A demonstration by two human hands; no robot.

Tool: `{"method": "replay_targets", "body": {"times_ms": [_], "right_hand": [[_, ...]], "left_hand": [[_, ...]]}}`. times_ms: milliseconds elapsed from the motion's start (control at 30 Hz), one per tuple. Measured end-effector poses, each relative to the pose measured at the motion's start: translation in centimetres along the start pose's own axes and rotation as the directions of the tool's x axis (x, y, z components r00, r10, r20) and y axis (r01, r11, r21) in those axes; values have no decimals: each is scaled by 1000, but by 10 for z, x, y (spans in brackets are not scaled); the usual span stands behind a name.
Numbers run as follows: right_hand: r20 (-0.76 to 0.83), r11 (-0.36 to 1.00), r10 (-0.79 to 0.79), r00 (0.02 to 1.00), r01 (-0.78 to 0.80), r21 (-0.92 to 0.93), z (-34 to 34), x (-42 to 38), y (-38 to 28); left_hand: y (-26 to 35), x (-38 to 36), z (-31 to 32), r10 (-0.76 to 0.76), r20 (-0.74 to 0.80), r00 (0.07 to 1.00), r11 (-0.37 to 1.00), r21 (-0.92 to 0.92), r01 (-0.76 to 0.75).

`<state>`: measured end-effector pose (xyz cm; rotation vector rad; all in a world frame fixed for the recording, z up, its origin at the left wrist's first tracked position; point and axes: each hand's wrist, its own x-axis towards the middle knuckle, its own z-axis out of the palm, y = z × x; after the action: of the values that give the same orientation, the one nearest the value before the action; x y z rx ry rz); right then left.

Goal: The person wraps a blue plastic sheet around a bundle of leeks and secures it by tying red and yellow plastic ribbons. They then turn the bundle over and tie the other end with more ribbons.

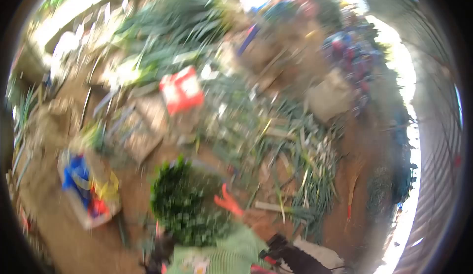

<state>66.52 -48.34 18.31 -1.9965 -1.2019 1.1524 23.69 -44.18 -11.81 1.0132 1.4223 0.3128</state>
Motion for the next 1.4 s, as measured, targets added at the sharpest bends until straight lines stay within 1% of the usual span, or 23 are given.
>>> {"method": "replay_targets", "body": {"times_ms": [33,100,167,233,300,333,367,433,500,533,567,600,700,733,800,867,967,1033,1067,1200,1300,1333,1400], "right_hand": [[174,940,278,945,-305,153,-11,-5,-12],[79,958,246,966,-254,133,-2,-16,-7],[210,931,307,928,-338,135,6,-29,2],[262,940,293,920,-328,99,22,-34,6],[288,964,248,925,-265,23,21,-26,-4],[291,967,244,925,-255,2,27,-29,-3],[295,970,236,926,-241,-20,32,-31,-2],[290,975,221,931,-217,-46,35,-31,0],[282,976,220,934,-214,-51,37,-34,6],[282,975,221,934,-215,-51,36,-33,10],[281,975,223,933,-218,-50,38,-34,13],[283,973,230,931,-226,-46,39,-35,16],[286,963,269,920,-262,-62,45,-33,20],[289,970,244,926,-238,-55,46,-31,19],[291,981,193,937,-187,-47,44,-22,14],[209,964,223,952,-247,98,40,-19,6],[165,934,247,955,-280,222,29,-14,-6],[189,925,250,950,-292,245,17,-9,-23],[214,924,244,946,-294,244,12,-7,-37],[291,952,220,931,-270,143,-1,-30,-72],[304,955,168,938,-231,186,-17,-31,-86],[318,958,111,942,-187,218,-21,-27,-89],[315,949,123,941,-204,241,-16,-18,-91]], "left_hand": [[-36,-14,-14,124,82,989,975,177,-137],[-82,-45,-47,383,295,875,759,439,-481],[-115,-54,-80,515,374,771,608,474,-637],[-121,-36,-104,400,52,915,898,174,-403],[-84,44,-126,158,-187,970,950,-238,-201],[-16,55,-118,397,-16,918,879,294,-376],[61,65,-108,601,157,783,502,688,-524],[107,107,-69,569,241,787,637,477,-606],[99,152,-27,601,260,756,570,523,-633],[113,151,-12,423,135,896,782,444,-437],[133,142,-2,202,39,979,923,326,-203],[144,132,3,-51,-19,999,982,180,53],[152,114,1,-92,39,995,983,166,84],[166,107,-1,-112,48,993,969,225,99],[157,113,1,23,63,998,931,362,-44],[129,123,4,107,122,987,882,446,-151],[102,94,8,169,70,983,965,191,-180],[158,40,-2,-9,100,995,986,-163,25],[184,10,-9,-89,129,988,934,-334,128],[174,-77,-15,-215,103,971,894,-379,238],[158,-97,-17,-235,128,963,863,-427,268],[161,-99,-21,-239,140,961,873,-403,276],[129,-82,-35,-225,126,966,918,-305,254]]}}
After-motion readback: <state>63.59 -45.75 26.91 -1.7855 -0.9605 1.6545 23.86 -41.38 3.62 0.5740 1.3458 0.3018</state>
